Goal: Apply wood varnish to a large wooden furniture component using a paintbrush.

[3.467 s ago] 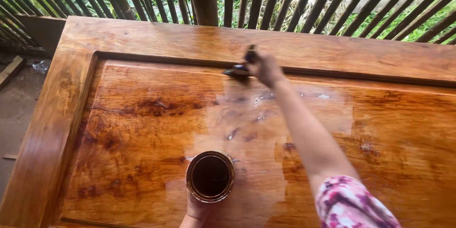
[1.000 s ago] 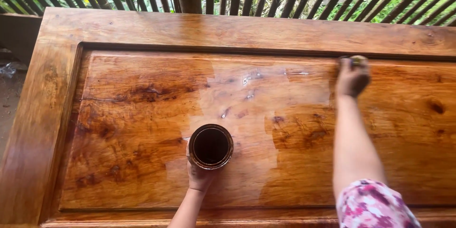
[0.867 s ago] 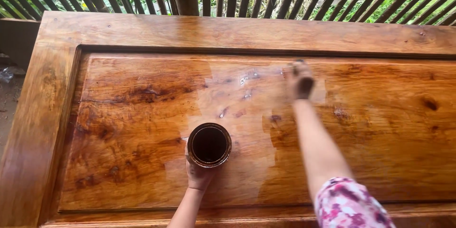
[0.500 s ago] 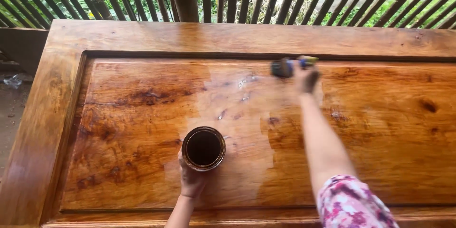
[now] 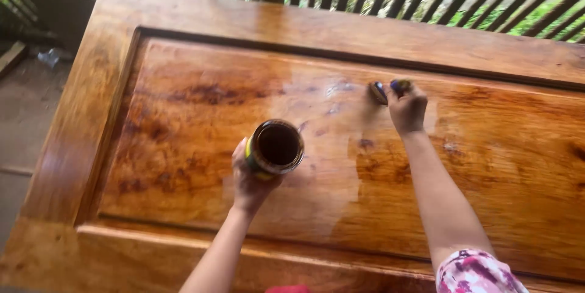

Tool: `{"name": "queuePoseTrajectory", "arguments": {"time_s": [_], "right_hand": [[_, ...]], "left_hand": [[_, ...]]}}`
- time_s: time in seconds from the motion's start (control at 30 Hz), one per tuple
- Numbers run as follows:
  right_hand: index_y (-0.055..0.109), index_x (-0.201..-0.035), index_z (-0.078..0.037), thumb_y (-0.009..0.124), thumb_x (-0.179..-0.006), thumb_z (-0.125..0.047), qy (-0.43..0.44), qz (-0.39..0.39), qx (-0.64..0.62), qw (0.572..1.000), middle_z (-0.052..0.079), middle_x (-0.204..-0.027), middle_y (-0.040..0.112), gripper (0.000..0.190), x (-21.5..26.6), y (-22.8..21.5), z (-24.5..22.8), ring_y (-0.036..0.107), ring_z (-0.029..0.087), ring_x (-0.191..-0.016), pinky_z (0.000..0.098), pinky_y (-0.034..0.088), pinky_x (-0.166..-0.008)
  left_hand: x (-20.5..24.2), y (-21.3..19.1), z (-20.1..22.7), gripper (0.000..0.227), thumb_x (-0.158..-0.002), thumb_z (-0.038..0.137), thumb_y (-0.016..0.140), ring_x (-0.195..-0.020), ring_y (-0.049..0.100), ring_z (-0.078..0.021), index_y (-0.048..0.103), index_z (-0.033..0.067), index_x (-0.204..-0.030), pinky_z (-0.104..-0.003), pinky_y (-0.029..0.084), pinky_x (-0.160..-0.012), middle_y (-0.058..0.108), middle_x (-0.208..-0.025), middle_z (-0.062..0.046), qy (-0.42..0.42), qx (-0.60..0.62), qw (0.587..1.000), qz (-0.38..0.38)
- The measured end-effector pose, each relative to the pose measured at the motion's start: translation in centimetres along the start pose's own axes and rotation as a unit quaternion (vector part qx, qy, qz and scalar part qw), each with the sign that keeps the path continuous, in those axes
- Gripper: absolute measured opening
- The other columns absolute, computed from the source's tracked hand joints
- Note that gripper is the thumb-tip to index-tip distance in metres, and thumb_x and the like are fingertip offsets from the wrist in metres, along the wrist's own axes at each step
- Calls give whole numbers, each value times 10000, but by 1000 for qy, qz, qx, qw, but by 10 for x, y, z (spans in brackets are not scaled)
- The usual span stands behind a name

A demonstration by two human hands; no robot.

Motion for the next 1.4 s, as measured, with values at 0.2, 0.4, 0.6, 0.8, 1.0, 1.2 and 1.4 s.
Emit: {"name": "queuePoseTrajectory", "arguments": {"time_s": [0.2, 0.4, 0.6, 0.8, 1.0, 1.2, 1.4], "right_hand": [[661, -1077, -38, 723, -1012, -106, 170, -36, -424, 889, 107, -967, 749, 113, -10, -45, -101, 770, 174, -837, 324, 691, -758], [679, -1088, -23, 719, -969, -76, 149, -131, -485, 852, 84, -954, 758, 136, 29, -17, -161, 772, 162, -865, 309, 675, -716], [759, -1014, -57, 793, -902, -152, 92, -212, -432, 872, 63, -863, 784, 150, 43, -13, -217, 752, 141, -782, 276, 620, -694], [783, -917, -130, 901, -750, -220, -60, -176, -250, 950, 74, -774, 710, 224, 48, -23, -247, 648, 217, -726, 358, 559, -651], [774, -940, -118, 891, -765, -200, -34, -212, -276, 937, 68, -814, 702, 227, 63, -21, -253, 686, 206, -749, 345, 576, -660], [737, -1015, -52, 815, -874, -117, -29, -213, -420, 881, 50, -953, 759, 173, 73, -30, -265, 741, 150, -880, 280, 632, -769], [741, -1027, -63, 815, -879, -111, -56, -218, -372, 900, 61, -884, 785, 173, 75, -52, -290, 764, 130, -802, 277, 621, -696]], "left_hand": [[-5, 26, -7, 1187, -601, 326, 985, -1343, 456, -411, 253, 79, -1502, -535, 397, -1134, 465, -1414, -198, 0, -52, 998, -30], [-4, 33, 6, 1182, -611, 328, 972, -1383, 427, -392, 246, 91, -1512, -518, 369, -1168, 438, -1451, -191, -2, -46, 998, -53], [6, 35, 10, 1232, -580, 353, 980, -1365, 423, -406, 219, 73, -1507, -527, 359, -1152, 434, -1442, -207, -9, -38, 997, -63], [15, 31, 12, 1241, -580, 365, 980, -1317, 463, -398, 218, 55, -1510, -521, 387, -1124, 455, -1415, -206, -24, -41, 997, -55], [29, 14, 11, 1239, -566, 350, 983, -1335, 451, -409, 246, 51, -1515, -520, 387, -1140, 453, -1425, -207, -17, -30, 999, -22], [47, -6, 6, 1267, -532, 341, 987, -1370, 412, -430, 253, 44, -1522, -531, 364, -1150, 428, -1450, -223, -45, -46, 998, -17], [60, -37, 17, 1278, -559, 310, 986, -1403, 407, -422, 224, 81, -1560, -519, 371, -1178, 411, -1491, -209, -33, -29, 999, -7]]}}
Point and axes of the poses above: each hand's wrist, its own x-axis away from the middle knuckle, its own y-axis out of the palm, z = x × y, the point moved 8 cm from there along -x, towards the middle knuckle
